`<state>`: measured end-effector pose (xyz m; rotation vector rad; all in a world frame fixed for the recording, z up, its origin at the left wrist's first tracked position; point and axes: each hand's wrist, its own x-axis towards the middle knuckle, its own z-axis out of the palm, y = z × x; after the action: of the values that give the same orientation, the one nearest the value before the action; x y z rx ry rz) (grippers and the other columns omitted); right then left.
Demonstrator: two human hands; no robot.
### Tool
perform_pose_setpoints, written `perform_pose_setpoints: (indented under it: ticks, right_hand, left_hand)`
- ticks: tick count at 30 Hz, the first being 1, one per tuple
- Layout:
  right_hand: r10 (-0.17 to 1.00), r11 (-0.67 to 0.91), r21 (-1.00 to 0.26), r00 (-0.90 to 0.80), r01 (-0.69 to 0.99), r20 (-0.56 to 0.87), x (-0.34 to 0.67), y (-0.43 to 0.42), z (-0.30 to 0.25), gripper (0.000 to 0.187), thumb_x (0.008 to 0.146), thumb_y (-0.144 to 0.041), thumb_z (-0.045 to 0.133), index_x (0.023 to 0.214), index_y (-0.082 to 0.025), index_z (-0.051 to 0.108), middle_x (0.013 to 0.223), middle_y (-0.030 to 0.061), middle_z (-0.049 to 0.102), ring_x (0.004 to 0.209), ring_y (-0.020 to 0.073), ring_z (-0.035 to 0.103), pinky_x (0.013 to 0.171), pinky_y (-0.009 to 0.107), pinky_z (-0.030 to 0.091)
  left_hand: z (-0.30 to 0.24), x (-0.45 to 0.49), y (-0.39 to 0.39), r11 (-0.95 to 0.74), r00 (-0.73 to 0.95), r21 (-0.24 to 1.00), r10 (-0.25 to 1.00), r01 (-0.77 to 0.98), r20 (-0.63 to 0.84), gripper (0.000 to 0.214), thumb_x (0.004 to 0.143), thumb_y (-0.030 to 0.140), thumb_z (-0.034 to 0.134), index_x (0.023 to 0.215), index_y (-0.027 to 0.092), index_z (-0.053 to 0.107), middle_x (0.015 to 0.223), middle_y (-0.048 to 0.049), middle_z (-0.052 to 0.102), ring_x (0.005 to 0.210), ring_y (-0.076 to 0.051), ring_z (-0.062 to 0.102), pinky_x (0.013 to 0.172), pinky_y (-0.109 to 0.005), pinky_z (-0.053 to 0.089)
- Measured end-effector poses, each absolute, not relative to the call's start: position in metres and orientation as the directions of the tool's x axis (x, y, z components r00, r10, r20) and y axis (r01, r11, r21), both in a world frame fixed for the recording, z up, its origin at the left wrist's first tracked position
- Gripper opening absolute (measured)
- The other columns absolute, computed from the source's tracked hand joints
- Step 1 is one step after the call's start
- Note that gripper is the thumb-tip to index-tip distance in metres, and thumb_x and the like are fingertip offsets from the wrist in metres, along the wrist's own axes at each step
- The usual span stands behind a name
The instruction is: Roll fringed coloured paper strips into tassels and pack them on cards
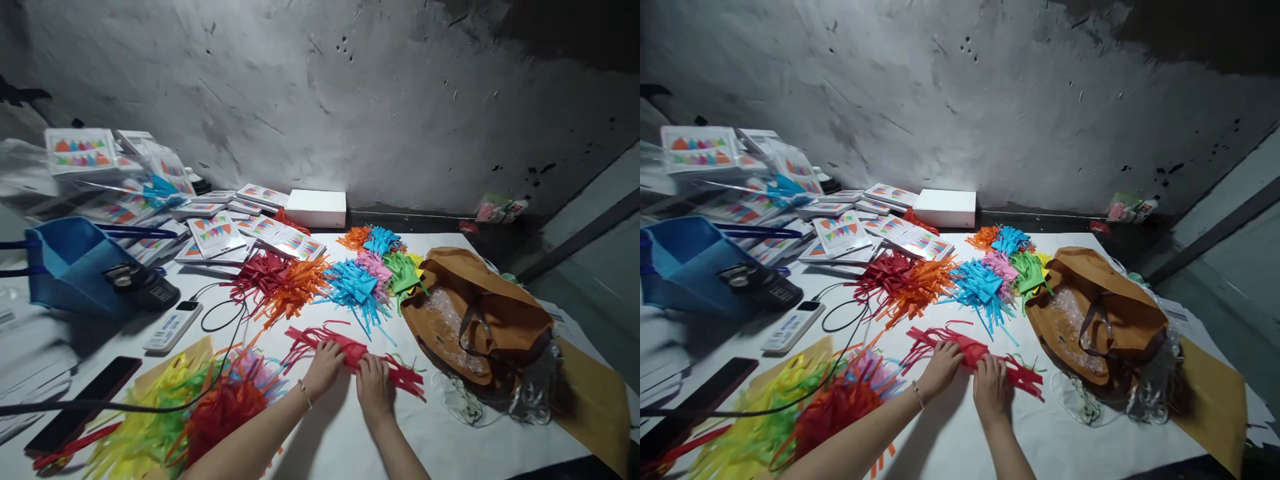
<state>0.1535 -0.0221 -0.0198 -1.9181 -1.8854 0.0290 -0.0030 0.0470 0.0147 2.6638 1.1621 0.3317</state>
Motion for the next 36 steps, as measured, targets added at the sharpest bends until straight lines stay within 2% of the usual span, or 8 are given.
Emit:
perform_pose_setpoints:
  ticks: [3, 8, 13, 18, 23, 26, 30, 36]
  right_hand:
    - [0.956, 0.110, -0.358, 0.001, 0.927, 0.294, 0.155, -0.028, -0.014, 0.035, 0.084, -0.015, 0.056, 0.118, -0.021, 0.055, 0.119, 0.0092, 0.061, 0.114, 0.0262, 0.050, 0.106, 0.049, 0.025]
    - [0.977, 0.208, -0.438, -0.166, 0.874, 0.134, 0.153, -0.033, -0.008, 0.013, 0.085, -0.021, 0.059, 0.096, -0.025, 0.063, 0.098, 0.0039, 0.067, 0.100, 0.0230, 0.057, 0.106, 0.049, 0.027]
    - [0.978, 0.202, -0.465, -0.206, 0.862, 0.044, 0.142, -0.044, -0.022, 0.048, 0.090, -0.047, 0.050, 0.136, -0.034, 0.043, 0.142, 0.0051, 0.046, 0.133, 0.0272, 0.035, 0.108, 0.056, 0.020]
    - [0.995, -0.081, -0.351, 0.098, 0.933, 0.031, 0.148, -0.046, -0.044, 0.053, 0.095, -0.051, 0.034, 0.143, -0.030, 0.035, 0.152, 0.0087, 0.030, 0.139, 0.0316, 0.025, 0.105, 0.062, 0.018]
    - [0.828, -0.345, -0.376, 0.467, 0.860, 0.310, 0.183, -0.057, -0.032, 0.054, 0.097, -0.043, 0.029, 0.138, -0.009, 0.042, 0.146, 0.0246, 0.033, 0.133, 0.0376, 0.033, 0.100, 0.063, 0.028]
    - [0.914, -0.052, -0.387, 0.200, 0.921, 0.354, 0.175, -0.071, -0.016, 0.046, 0.097, -0.030, 0.034, 0.140, -0.016, 0.039, 0.147, 0.0156, 0.037, 0.136, 0.0294, 0.032, 0.105, 0.053, 0.032]
    - [0.934, 0.355, -0.441, -0.295, 0.825, 0.199, 0.131, -0.076, -0.015, 0.046, 0.097, -0.024, 0.036, 0.143, -0.024, 0.036, 0.143, 0.0040, 0.045, 0.133, 0.0173, 0.039, 0.107, 0.036, 0.037]
    - [0.965, -0.196, -0.283, 0.236, 0.939, 0.115, 0.161, -0.073, -0.036, 0.045, 0.093, -0.039, 0.046, 0.131, -0.015, 0.053, 0.138, 0.0215, 0.047, 0.130, 0.0395, 0.038, 0.101, 0.069, 0.023]
  left_hand:
    - [0.015, -0.010, 0.036, -0.701, 0.693, 0.265, 0.707, 0.662, 0.141, 0.016, 0.086, 0.012, 0.052, 0.096, 0.022, 0.061, 0.095, -0.0046, 0.062, 0.093, -0.023, 0.050, 0.093, -0.043, 0.030]
    - [0.003, -0.023, 0.014, -0.698, 0.676, 0.254, 0.714, 0.669, 0.184, 0.018, 0.085, 0.013, 0.056, 0.099, 0.024, 0.060, 0.091, -0.0014, 0.062, 0.091, -0.021, 0.049, 0.097, -0.042, 0.025]
    - [-0.021, -0.034, -0.006, -0.661, 0.634, 0.265, 0.750, 0.702, 0.189, 0.010, 0.085, 0.016, 0.057, 0.090, 0.024, 0.062, 0.100, -0.0022, 0.062, 0.097, -0.022, 0.048, 0.097, -0.042, 0.024]
    - [-0.023, -0.036, -0.021, -0.639, 0.621, 0.274, 0.768, 0.719, 0.160, 0.016, 0.085, 0.011, 0.054, 0.091, 0.023, 0.061, 0.111, -0.0029, 0.060, 0.104, -0.023, 0.047, 0.100, -0.045, 0.023]
    - [-0.011, -0.032, -0.028, -0.598, 0.622, 0.304, 0.783, 0.742, 0.019, 0.026, 0.083, 0.002, 0.046, 0.095, 0.022, 0.059, 0.100, -0.0030, 0.062, 0.099, -0.022, 0.050, 0.101, -0.046, 0.026]
    - [-0.012, -0.028, -0.033, -0.591, 0.624, 0.311, 0.781, 0.744, -0.010, 0.029, 0.083, 0.002, 0.044, 0.098, 0.022, 0.059, 0.100, -0.0031, 0.063, 0.099, -0.022, 0.051, 0.102, -0.047, 0.026]
    - [-0.019, -0.024, -0.037, -0.603, 0.637, 0.331, 0.771, 0.726, 0.008, 0.029, 0.085, 0.007, 0.046, 0.106, 0.022, 0.059, 0.108, -0.0052, 0.063, 0.105, -0.024, 0.050, 0.103, -0.046, 0.027]
    - [-0.009, -0.028, -0.037, -0.604, 0.651, 0.312, 0.756, 0.734, -0.068, 0.026, 0.087, 0.005, 0.039, 0.088, 0.019, 0.061, 0.090, -0.0052, 0.064, 0.086, -0.022, 0.055, 0.086, -0.039, 0.038]
